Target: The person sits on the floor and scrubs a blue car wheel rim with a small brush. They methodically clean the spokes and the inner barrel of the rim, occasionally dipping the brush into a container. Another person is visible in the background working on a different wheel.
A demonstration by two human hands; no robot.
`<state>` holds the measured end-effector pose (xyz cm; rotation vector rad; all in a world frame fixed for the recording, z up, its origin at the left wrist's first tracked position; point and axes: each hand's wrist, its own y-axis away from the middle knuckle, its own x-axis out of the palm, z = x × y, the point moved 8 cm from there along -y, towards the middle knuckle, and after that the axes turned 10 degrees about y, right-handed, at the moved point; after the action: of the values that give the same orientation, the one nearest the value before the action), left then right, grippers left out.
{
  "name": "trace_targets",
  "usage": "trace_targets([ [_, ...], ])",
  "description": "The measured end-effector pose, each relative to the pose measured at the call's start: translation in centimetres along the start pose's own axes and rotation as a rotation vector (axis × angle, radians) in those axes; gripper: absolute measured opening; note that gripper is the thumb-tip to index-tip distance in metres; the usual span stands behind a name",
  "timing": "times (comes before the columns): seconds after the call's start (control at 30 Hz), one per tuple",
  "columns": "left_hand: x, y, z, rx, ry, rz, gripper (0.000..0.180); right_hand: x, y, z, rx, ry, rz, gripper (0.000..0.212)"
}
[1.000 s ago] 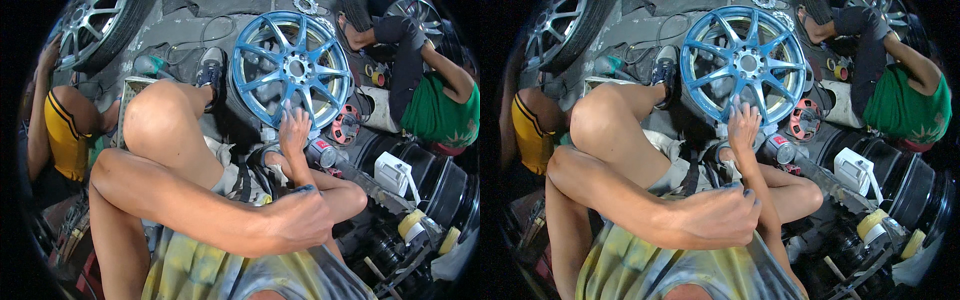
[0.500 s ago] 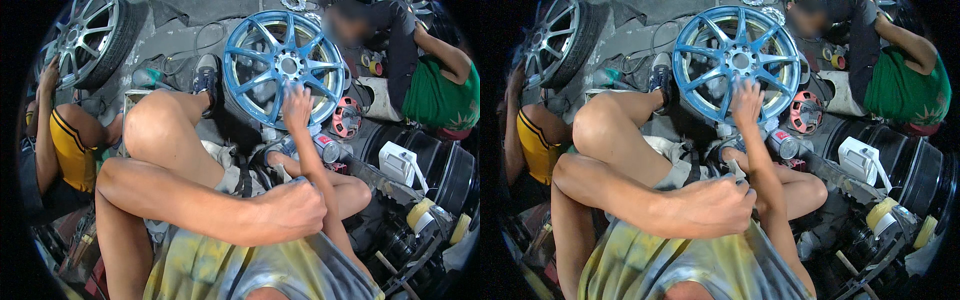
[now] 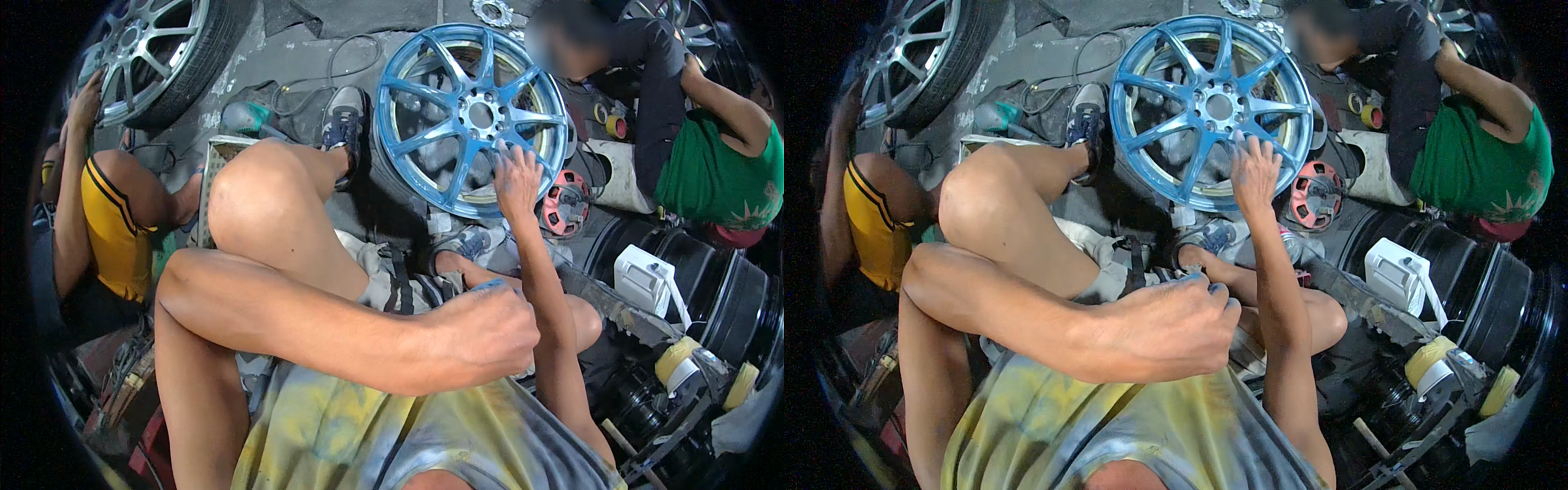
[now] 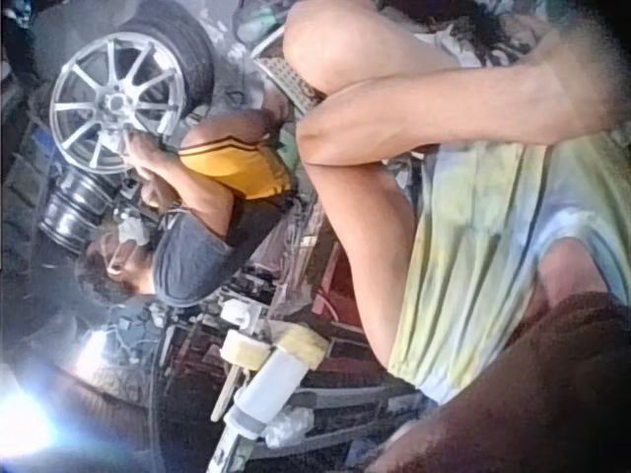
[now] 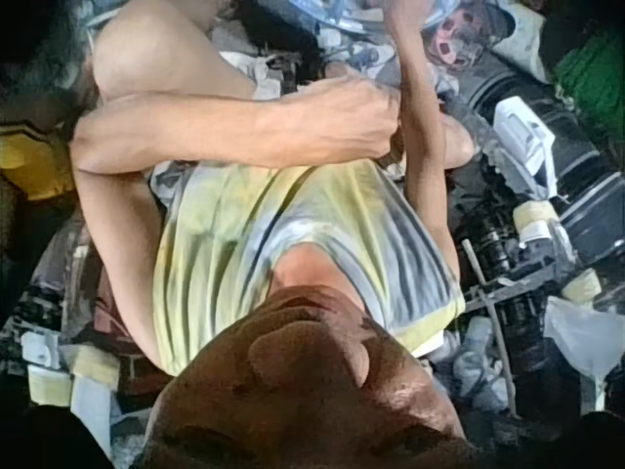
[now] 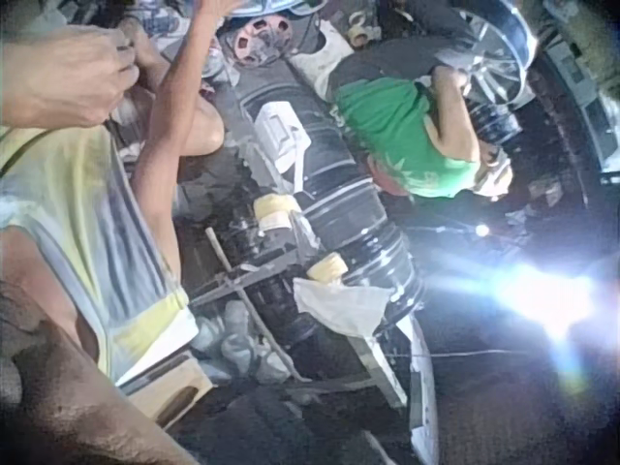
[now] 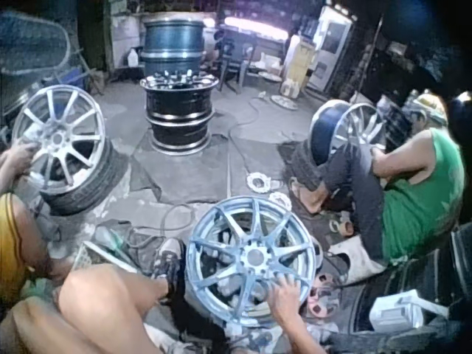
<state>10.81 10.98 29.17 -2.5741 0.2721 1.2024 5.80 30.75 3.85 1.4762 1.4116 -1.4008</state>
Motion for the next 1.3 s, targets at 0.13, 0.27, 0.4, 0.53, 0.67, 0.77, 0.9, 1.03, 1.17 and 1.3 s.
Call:
trace_targets([
  [0.13, 0.3, 0.0, -1.5, 0.034, 0.036, 0.051, 0.014, 0.1, -1.3, 2.5, 0.056, -0.124, -0.052, 0.036],
  [0.27, 0.7, 0.2, -0.8, 0.016, 0.097, 0.101, 0.015, -3.5, 3.4, 7.7, 0.109, -0.195, -0.042, 0.041],
  [0.4, 0.4, 0.2, -2.0, 0.054, 0.089, 0.148, 0.015, -4.6, 6.7, 9.6, 0.178, -0.222, 0.035, 0.042],
  [0.53, 1.3, -0.4, -1.6, 0.038, 0.152, 0.104, 0.015, -3.4, 3.3, 8.1, 0.280, -0.222, 0.013, 0.042],
  [0.67, 1.2, -0.5, -0.1, 0.047, 0.090, 0.086, 0.016, -4.4, 6.7, 9.5, 0.302, -0.256, 0.032, 0.042],
  [0.77, 1.2, -0.5, -0.7, 0.046, 0.100, 0.100, 0.016, -4.1, 5.7, 9.3, 0.308, -0.222, 0.041, 0.042],
  [0.9, 1.2, -0.5, -0.9, 0.063, 0.048, 0.029, 0.013, -2.6, 2.4, 8.0, 0.340, -0.204, 0.006, 0.045],
  [1.03, 1.2, -0.5, -0.4, 0.069, 0.043, 0.097, 0.018, -3.8, 7.3, 9.6, 0.351, -0.292, 0.085, 0.048],
  [1.17, 0.9, -0.2, -1.1, 0.034, 0.076, 0.113, 0.019, -3.6, 4.0, 9.1, 0.340, -0.262, 0.016, 0.044],
  [1.3, 1.5, -0.5, -0.1, 0.048, 0.068, 0.098, 0.020, -3.6, 5.6, 8.9, 0.413, -0.314, 0.025, 0.038],
])
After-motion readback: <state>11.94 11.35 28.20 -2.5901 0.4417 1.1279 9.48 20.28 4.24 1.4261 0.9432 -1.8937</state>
